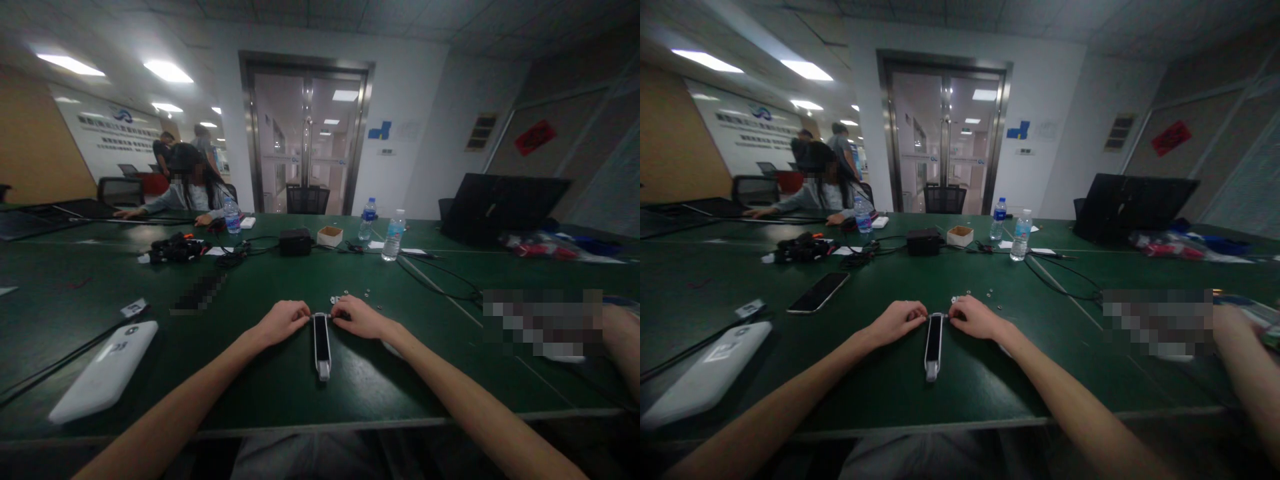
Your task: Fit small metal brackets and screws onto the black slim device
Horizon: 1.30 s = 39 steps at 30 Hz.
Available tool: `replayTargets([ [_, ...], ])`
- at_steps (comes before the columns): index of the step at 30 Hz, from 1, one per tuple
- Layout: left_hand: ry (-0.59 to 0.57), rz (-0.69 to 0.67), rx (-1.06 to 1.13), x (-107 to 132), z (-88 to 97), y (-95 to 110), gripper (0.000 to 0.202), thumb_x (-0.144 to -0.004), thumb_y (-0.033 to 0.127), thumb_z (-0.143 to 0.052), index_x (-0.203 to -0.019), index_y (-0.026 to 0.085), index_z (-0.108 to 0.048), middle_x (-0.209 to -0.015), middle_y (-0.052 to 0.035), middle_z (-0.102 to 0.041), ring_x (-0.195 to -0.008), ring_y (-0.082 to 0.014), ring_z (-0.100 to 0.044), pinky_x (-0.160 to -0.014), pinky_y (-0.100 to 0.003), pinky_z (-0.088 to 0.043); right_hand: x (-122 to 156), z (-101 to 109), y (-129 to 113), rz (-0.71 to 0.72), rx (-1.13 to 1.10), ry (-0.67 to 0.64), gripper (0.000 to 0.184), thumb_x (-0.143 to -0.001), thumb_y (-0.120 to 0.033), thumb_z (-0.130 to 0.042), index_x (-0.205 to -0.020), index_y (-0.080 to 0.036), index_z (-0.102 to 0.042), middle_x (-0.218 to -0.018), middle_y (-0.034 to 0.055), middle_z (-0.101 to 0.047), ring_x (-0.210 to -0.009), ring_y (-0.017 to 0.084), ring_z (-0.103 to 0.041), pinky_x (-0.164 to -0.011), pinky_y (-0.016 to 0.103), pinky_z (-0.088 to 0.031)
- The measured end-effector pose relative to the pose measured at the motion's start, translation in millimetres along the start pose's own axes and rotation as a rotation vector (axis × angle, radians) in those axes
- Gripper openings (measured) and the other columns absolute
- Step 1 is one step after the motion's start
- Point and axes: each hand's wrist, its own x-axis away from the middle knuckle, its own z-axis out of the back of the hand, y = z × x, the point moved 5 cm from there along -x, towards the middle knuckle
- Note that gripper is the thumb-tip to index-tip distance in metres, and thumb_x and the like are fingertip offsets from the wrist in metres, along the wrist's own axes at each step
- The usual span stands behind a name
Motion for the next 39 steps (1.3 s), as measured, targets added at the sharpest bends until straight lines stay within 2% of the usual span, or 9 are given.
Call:
replayTargets([
  [8, -0.051, 0.041, -0.037, 0.9, 0.0, 1.3, 0.022, -0.091, 0.033, -0.050, -0.106, 0.020, -0.060, -0.095, -0.0019, -0.066, -0.085, -0.0162, -0.062, -0.074, -0.027, -0.049, 0.2, 0.4, 0.3, -0.006, -0.012, -0.003, 0.007, -0.085, -0.020, -0.058, -0.089, -0.018, -0.064, -0.087, 0.0045, -0.060, -0.085, 0.018, -0.054, -0.075, 0.031, -0.043],
  [13, -0.016, 0.001, -0.060, 1.4, 2.6, 6.0, 0.022, -0.092, 0.032, -0.048, -0.104, 0.019, -0.060, -0.091, -0.0023, -0.066, -0.080, -0.0162, -0.062, -0.071, -0.026, -0.047, 0.0, 0.4, 0.5, 0.000, -0.017, -0.003, 0.009, -0.085, -0.021, -0.057, -0.091, -0.018, -0.064, -0.087, 0.0050, -0.060, -0.087, 0.018, -0.054, -0.076, 0.032, -0.043],
  [20, -0.029, -0.037, -0.113, -0.5, -1.2, 6.1, 0.022, -0.091, 0.030, -0.047, -0.105, 0.019, -0.060, -0.092, -0.0032, -0.064, -0.080, -0.0175, -0.060, -0.068, -0.027, -0.046, 0.8, 1.3, 0.2, -0.003, -0.011, -0.016, 0.010, -0.086, -0.022, -0.056, -0.091, -0.018, -0.064, -0.089, 0.0052, -0.062, -0.087, 0.018, -0.054, -0.077, 0.032, -0.043],
  [30, -0.063, -0.075, -0.249, -1.5, -6.2, 7.9, 0.022, -0.090, 0.030, -0.047, -0.106, 0.018, -0.057, -0.098, -0.0056, -0.060, -0.090, -0.0199, -0.058, -0.077, -0.030, -0.046, 1.5, 4.2, -2.4, -0.002, 0.019, -0.029, 0.010, -0.085, -0.019, -0.057, -0.091, -0.017, -0.065, -0.089, 0.0061, -0.062, -0.086, 0.019, -0.054, -0.078, 0.033, -0.042],
  [35, -0.074, -0.073, -0.315, -1.9, -6.3, 8.2, 0.025, -0.091, 0.034, -0.044, -0.105, 0.018, -0.059, -0.100, -0.0069, -0.058, -0.088, -0.0203, -0.058, -0.075, -0.031, -0.047, 2.3, 5.4, -2.1, -0.005, 0.019, -0.040, 0.012, -0.086, -0.020, -0.057, -0.093, -0.016, -0.066, -0.091, 0.0063, -0.061, -0.087, 0.019, -0.054, -0.077, 0.032, -0.042],
  [39, -0.082, -0.072, -0.298, -2.6, -5.7, 7.3, 0.023, -0.092, 0.026, -0.042, -0.106, 0.018, -0.058, -0.101, -0.0067, -0.059, -0.088, -0.0191, -0.058, -0.075, -0.029, -0.046, 2.5, 5.3, -0.6, -0.005, 0.010, -0.035, 0.011, -0.086, -0.022, -0.057, -0.092, -0.017, -0.065, -0.091, 0.0062, -0.061, -0.087, 0.019, -0.054, -0.076, 0.032, -0.042],
])
